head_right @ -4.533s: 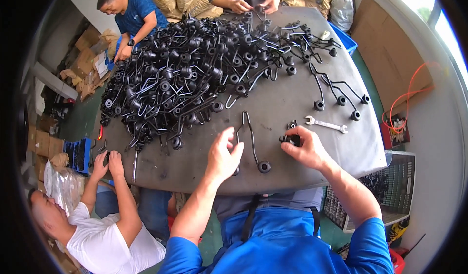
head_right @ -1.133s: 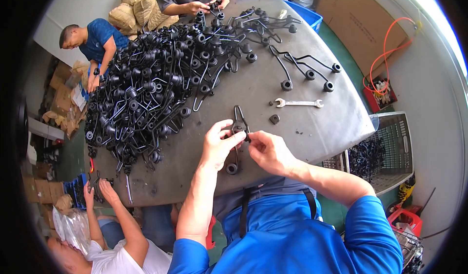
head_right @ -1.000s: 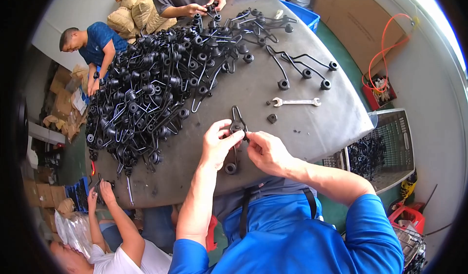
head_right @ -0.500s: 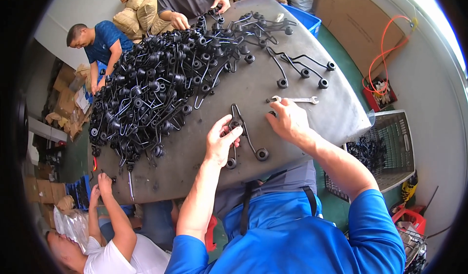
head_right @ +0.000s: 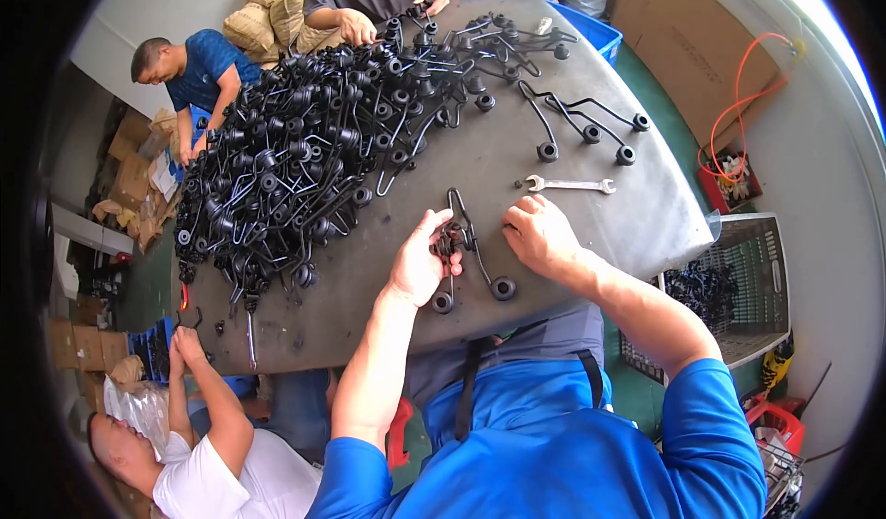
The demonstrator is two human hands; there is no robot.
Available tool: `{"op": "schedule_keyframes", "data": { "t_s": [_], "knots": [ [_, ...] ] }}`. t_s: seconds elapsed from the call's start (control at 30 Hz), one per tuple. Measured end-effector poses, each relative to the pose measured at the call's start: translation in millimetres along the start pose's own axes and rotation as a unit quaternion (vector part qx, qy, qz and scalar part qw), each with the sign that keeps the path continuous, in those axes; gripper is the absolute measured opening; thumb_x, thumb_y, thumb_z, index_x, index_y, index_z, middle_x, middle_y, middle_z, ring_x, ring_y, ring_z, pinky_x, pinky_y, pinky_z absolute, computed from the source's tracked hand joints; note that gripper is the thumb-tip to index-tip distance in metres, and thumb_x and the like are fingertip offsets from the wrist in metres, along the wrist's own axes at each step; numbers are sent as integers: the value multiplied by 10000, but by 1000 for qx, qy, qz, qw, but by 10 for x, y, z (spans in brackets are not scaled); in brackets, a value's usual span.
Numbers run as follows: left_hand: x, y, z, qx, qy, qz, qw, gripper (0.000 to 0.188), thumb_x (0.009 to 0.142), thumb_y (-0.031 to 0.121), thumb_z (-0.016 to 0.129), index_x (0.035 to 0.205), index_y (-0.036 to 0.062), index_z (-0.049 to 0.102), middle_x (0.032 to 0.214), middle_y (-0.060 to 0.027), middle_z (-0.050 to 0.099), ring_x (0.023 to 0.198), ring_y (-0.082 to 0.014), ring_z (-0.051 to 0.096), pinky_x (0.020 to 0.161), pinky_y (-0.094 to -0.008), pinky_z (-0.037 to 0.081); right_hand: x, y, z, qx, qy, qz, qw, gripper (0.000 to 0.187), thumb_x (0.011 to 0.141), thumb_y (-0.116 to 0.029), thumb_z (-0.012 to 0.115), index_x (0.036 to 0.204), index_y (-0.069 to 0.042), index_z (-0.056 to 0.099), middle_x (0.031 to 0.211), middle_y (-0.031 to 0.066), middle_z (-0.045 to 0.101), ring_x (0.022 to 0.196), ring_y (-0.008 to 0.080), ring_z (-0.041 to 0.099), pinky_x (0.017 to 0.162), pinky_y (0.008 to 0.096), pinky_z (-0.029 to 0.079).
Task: Assemble black mechanical components by hand at a workshop table.
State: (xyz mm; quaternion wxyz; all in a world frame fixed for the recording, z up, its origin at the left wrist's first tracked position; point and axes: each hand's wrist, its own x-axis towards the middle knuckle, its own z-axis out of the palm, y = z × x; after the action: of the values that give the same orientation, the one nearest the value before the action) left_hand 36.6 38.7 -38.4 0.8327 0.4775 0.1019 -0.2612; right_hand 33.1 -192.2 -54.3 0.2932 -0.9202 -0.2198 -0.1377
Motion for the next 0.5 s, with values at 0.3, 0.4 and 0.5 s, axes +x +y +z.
{"op": "schedule_keyframes", "data": {
  "t_s": [0.3, 0.4, 0.5],
  "knots": [
    [43, -42, 60, 29, 33, 27, 999, 476, 973, 472, 532, 1242, 80, 527, 903, -43, 486, 618, -141, 479, 489, -263, 360, 21, -314, 147, 464, -13, 128, 876, 163, 846, -29, 723, 995, -13, 661, 1045, 59, 670, 928, 136, 645, 859, 276, 527],
    [42, -59, 53, 6, 28, 24, 999, 490, 975, 493, 515, 1230, 75, 528, 874, -42, 502, 563, -130, 457, 452, -252, 332, -11, -324, 154, 417, 3, 108, 902, 156, 836, -28, 725, 983, -18, 673, 1070, 83, 678, 937, 169, 651, 859, 298, 529],
    [18, -36, 35, -45, -3, 1, 999, 506, 964, 529, 510, 1197, 81, 539, 799, -26, 518, 493, -106, 422, 410, -241, 294, 25, -353, 56, 342, 29, -6, 939, 183, 808, -31, 746, 981, -50, 691, 1081, 89, 691, 952, 230, 653, 861, 342, 525]
  ]
}}
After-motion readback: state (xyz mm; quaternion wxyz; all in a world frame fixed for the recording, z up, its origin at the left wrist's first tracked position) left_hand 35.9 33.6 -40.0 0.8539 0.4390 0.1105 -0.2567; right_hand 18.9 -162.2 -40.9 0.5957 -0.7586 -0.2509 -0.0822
